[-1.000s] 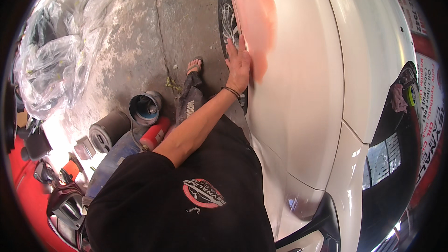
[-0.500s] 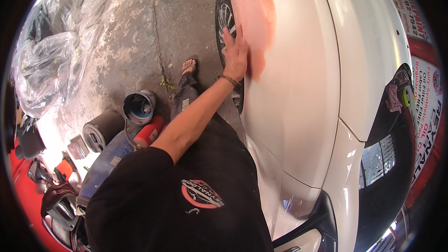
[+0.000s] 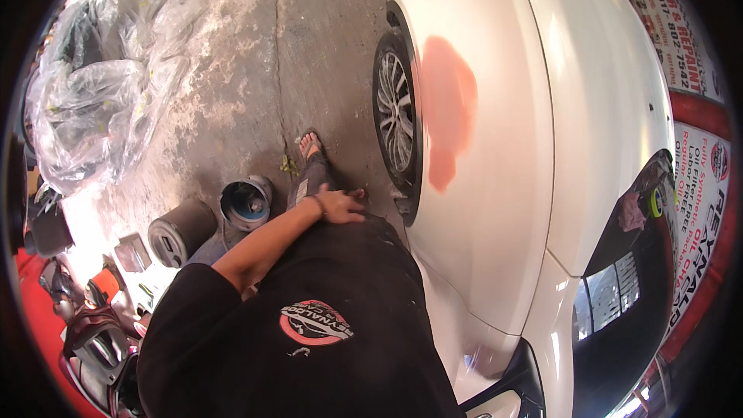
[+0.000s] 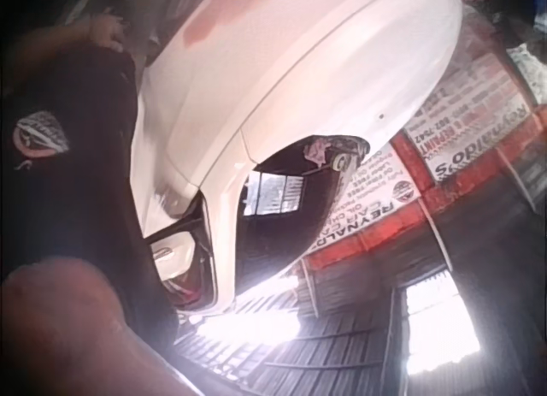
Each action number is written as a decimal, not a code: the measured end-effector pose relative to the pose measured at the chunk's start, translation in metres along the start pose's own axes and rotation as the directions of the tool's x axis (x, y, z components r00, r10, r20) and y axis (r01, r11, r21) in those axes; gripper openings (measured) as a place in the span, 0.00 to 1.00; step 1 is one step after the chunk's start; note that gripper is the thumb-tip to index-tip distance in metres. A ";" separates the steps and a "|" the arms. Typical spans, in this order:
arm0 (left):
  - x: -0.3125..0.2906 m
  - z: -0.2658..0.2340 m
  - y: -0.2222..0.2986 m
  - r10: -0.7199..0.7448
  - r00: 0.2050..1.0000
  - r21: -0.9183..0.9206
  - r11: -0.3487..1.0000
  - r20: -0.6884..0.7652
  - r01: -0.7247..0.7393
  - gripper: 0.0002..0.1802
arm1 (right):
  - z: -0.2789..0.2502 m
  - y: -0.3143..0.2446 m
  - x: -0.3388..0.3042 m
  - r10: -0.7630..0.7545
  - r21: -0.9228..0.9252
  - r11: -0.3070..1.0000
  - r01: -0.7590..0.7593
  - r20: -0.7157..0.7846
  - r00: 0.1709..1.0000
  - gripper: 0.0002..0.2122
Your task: The person sands a section of a white car's front fender using sandpaper. They then walk to a container on the floor, pick up a putty knife, and scrape filler from the container onto the sandpaper.
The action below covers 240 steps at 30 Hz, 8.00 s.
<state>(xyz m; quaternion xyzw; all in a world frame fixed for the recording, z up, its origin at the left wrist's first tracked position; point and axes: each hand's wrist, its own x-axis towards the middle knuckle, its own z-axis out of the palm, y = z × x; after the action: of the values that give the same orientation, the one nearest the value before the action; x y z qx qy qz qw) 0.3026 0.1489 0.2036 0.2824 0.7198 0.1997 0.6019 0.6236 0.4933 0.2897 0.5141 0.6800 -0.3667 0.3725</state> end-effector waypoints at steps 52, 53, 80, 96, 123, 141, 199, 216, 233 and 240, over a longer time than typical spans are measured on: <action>-0.399 -0.800 -0.343 -0.139 0.219 -0.255 0.669 -0.966 -0.699 0.31 | 0.321 -1.297 -0.163 -0.909 0.761 0.296 0.577 0.040 0.414 0.19; -0.407 -0.825 -0.345 -0.070 0.170 -0.172 0.679 -0.983 -0.714 0.33 | 0.331 -1.317 -0.175 -0.914 0.771 0.239 0.590 -0.027 0.405 0.19; -0.406 -1.403 -0.468 0.250 0.357 -0.030 0.781 -0.900 -0.624 0.43 | 0.315 -1.836 -0.116 -0.865 0.950 0.176 0.260 0.023 0.501 0.12; -0.269 -1.788 -0.495 0.690 0.678 -0.078 0.684 -0.254 -0.725 0.44 | 0.164 -2.110 -0.023 -0.964 0.355 0.118 0.927 -0.184 0.193 0.11; 0.053 -2.244 -0.202 0.603 0.586 -0.013 0.691 -0.541 -0.723 0.27 | -0.230 -2.418 0.305 -0.359 0.822 -0.282 0.495 -0.569 0.740 0.25; 0.310 -2.565 0.020 0.770 0.627 -0.151 0.610 -0.120 -0.778 0.26 | -0.539 -2.607 0.411 -0.021 0.606 -0.070 0.792 -0.795 0.606 0.11; 0.883 -2.958 0.517 0.817 0.564 -0.393 0.560 0.119 -0.729 0.24 | -1.093 -2.773 0.765 0.070 0.746 -0.584 0.321 -0.347 0.935 0.14; 0.876 -2.922 0.534 0.768 0.565 -0.162 0.625 0.302 -0.764 0.26 | -1.164 -2.787 0.764 0.470 0.485 -0.079 0.871 -0.753 0.462 0.09; 0.885 -2.944 0.555 0.704 0.472 -0.175 0.636 0.531 -0.752 0.28 | -1.160 -2.793 0.751 0.468 0.630 -0.068 0.774 -0.665 0.583 0.13; 0.939 -2.924 0.537 0.447 0.241 -0.406 0.891 0.861 -0.200 0.51 | -1.154 -2.766 0.742 0.192 0.544 0.029 0.839 -0.827 0.529 0.15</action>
<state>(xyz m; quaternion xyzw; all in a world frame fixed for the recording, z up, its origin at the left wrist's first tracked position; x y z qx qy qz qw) -2.5802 1.3185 0.4054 0.4214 0.1330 0.1934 0.8760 -2.3592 1.2674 0.4772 0.5066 0.4586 -0.5489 -0.4814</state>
